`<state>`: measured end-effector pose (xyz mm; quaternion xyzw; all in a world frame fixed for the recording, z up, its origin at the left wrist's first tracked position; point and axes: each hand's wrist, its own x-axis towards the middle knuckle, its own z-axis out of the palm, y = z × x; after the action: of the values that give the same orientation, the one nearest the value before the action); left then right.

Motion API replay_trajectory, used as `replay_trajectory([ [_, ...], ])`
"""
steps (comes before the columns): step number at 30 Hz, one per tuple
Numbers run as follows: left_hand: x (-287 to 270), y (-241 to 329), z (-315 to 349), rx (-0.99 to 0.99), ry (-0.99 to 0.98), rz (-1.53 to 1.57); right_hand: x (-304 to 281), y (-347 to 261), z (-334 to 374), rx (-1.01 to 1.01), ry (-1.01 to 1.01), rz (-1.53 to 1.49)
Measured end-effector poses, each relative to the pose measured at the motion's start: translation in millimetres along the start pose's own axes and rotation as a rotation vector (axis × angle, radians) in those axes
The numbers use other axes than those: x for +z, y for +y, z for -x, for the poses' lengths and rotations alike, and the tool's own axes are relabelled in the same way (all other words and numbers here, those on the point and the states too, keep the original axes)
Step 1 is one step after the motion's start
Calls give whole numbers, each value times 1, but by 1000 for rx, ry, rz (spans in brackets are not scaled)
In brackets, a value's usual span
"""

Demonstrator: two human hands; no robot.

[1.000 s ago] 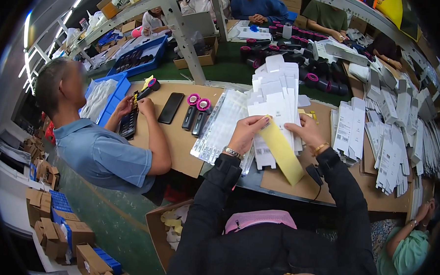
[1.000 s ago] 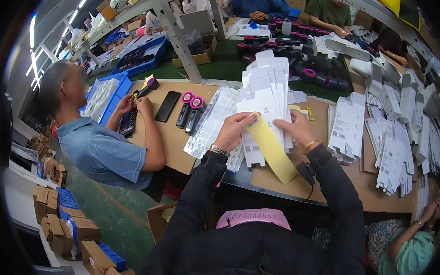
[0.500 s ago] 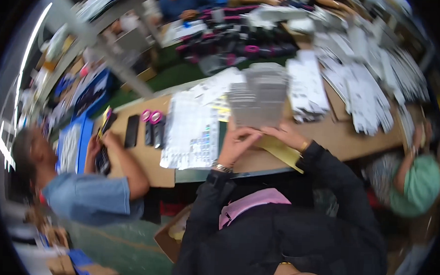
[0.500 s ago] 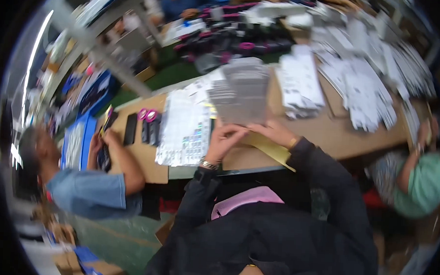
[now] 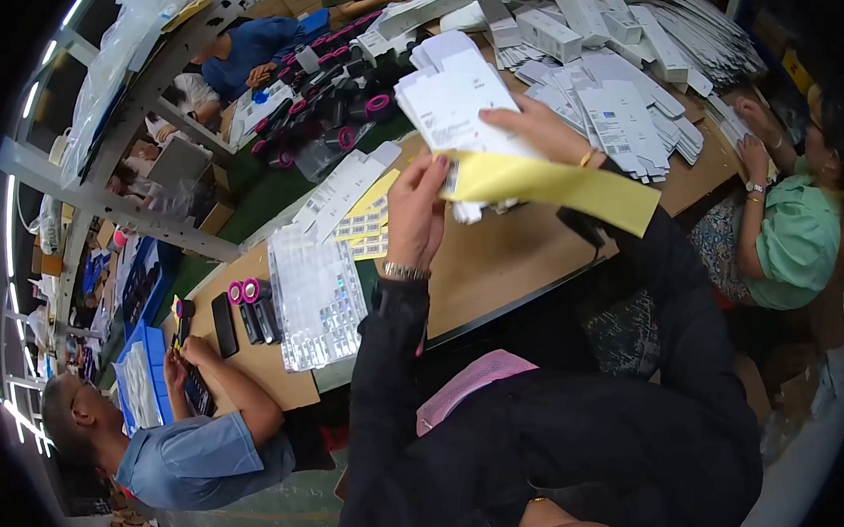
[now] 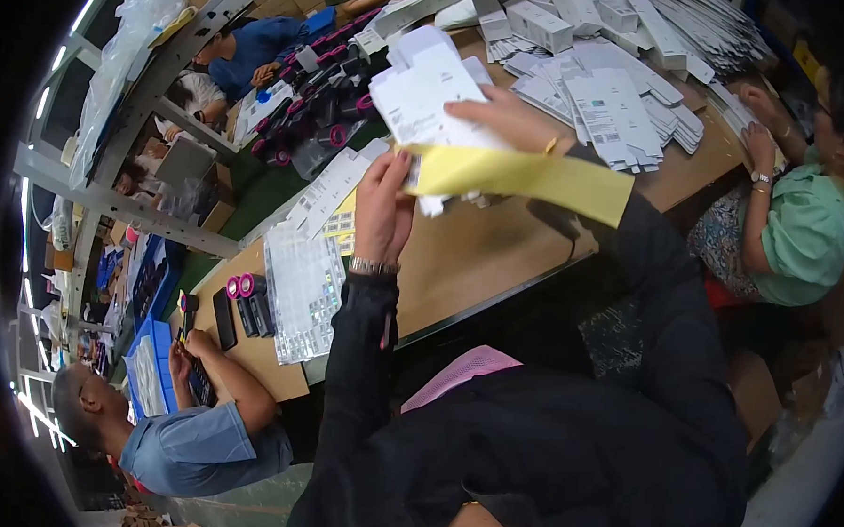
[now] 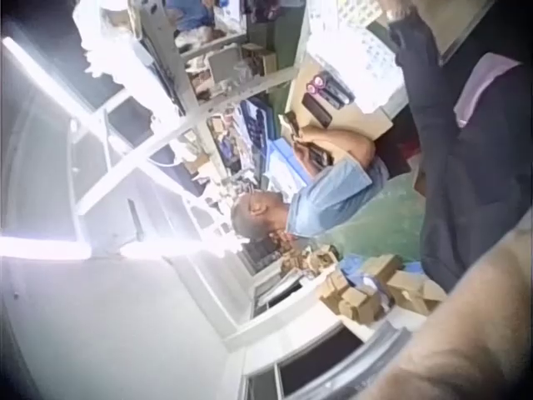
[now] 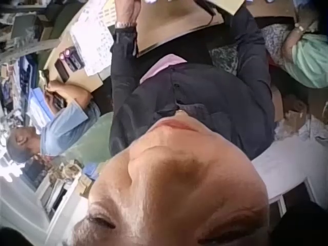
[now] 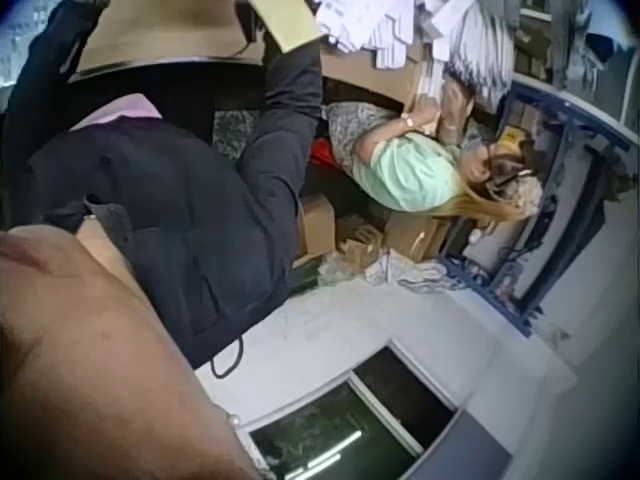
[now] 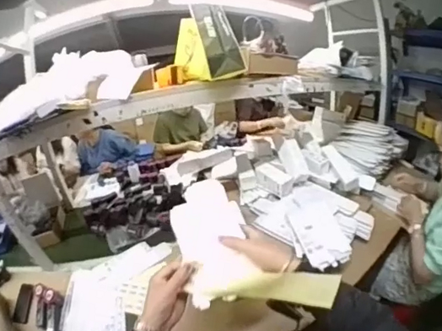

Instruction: The person peels labels from a sheet and applies them to white boxes by hand, then peels holographic stickers from a separate sheet and affixes them to the boxes.

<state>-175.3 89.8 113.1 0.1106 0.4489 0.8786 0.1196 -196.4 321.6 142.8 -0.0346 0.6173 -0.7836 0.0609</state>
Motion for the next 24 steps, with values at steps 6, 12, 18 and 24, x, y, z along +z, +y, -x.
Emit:
replay_trajectory([
  [6,-30,-77,-59,-19,-3,-129,-77,28,-52,92,89,826],
  [12,-14,-93,-66,-108,68,3,-73,36,-34,5,20,81],
  [18,14,-104,-93,-122,-25,-64,-80,18,-21,110,-34,-44],
  [24,16,-104,-88,-138,-21,-10,-92,28,-30,152,-8,-28],
])
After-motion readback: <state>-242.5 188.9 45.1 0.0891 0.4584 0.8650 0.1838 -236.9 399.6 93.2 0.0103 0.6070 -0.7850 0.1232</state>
